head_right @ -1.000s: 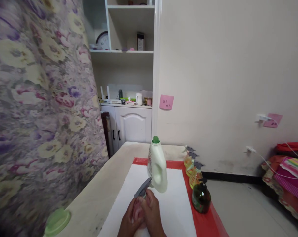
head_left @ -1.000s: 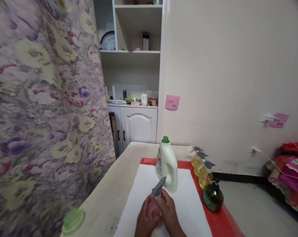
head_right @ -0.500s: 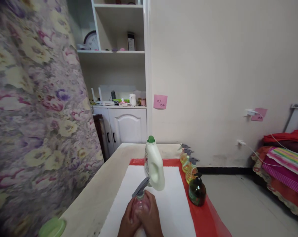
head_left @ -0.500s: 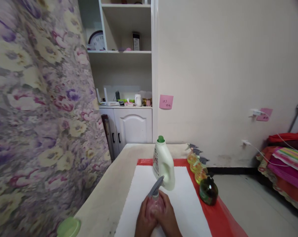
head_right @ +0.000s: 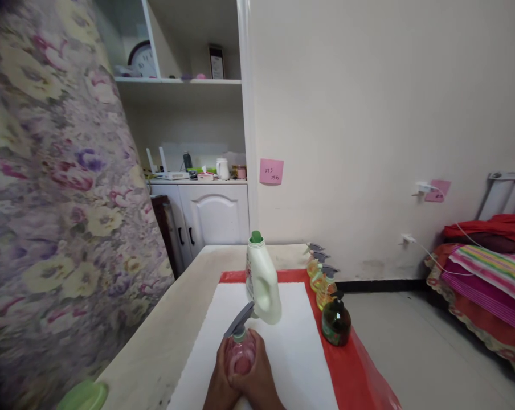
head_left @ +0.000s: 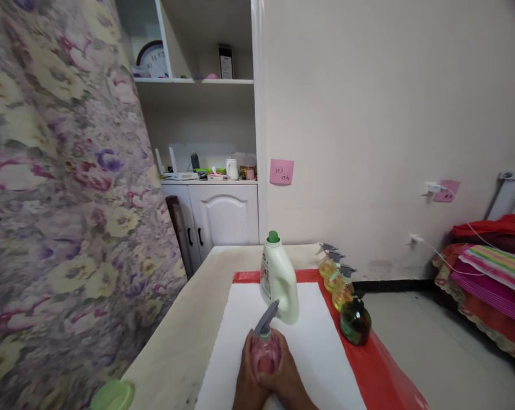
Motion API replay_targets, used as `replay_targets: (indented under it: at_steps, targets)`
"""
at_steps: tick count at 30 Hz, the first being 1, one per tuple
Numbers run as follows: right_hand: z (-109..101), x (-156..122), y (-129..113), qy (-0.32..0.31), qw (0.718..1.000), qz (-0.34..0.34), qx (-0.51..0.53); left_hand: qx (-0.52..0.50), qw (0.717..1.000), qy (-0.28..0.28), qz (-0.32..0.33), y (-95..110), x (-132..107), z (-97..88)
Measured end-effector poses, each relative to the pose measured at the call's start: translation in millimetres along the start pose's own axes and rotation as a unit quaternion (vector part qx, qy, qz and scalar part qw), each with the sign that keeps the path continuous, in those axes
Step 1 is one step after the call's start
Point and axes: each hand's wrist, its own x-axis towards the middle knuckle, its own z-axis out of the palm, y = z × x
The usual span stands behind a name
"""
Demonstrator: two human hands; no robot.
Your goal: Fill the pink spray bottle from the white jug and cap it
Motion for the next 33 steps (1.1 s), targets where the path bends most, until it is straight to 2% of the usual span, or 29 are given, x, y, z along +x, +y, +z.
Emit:
replay_targets:
  at_steps: [4, 6, 12, 16, 20, 26, 33]
  targets:
    - [-0.9, 0.4, -2.0, 0.004, 1.0, 0.005, -0.003, 0.02, 0.999, 0.013, 0.03, -1.5, -0.6, 1.4]
    - [-3.1, 0.4, -3.6, 0.014, 1.0, 0.006, -0.027, -0.002, 0.999, 0.012, 0.044, -1.0, -0.5, 2.0]
    - [-16.6, 2.8, -27.0, 0.05, 0.996, -0.007, -0.071, -0.049, 0.995, -0.066, 0.053, 1.8, 1.8, 1.1]
    - [-35.7, 0.8, -45.9, 0.083, 0.993, 0.002, -0.09, -0.014, 0.993, -0.101, 0.055, 6.0, 4.3, -2.1]
    - [-59.3, -7.7, -46.4, 0.099, 0.992, -0.001, -0.081, 0.029, 0.989, -0.144, 0.035, 10.1, 8.9, -7.6]
    - [-85.2, -21.9, -27.7, 0.113, 0.99, 0.003, -0.082, 0.033, 0.991, -0.128, 0.025, 11.7, 12.7, -9.8]
    - [-98.8, -28.2, -31.5, 0.125, 0.986, 0.026, -0.111, 0.019, 0.994, -0.107, 0.01, 17.5, 9.0, -8.6]
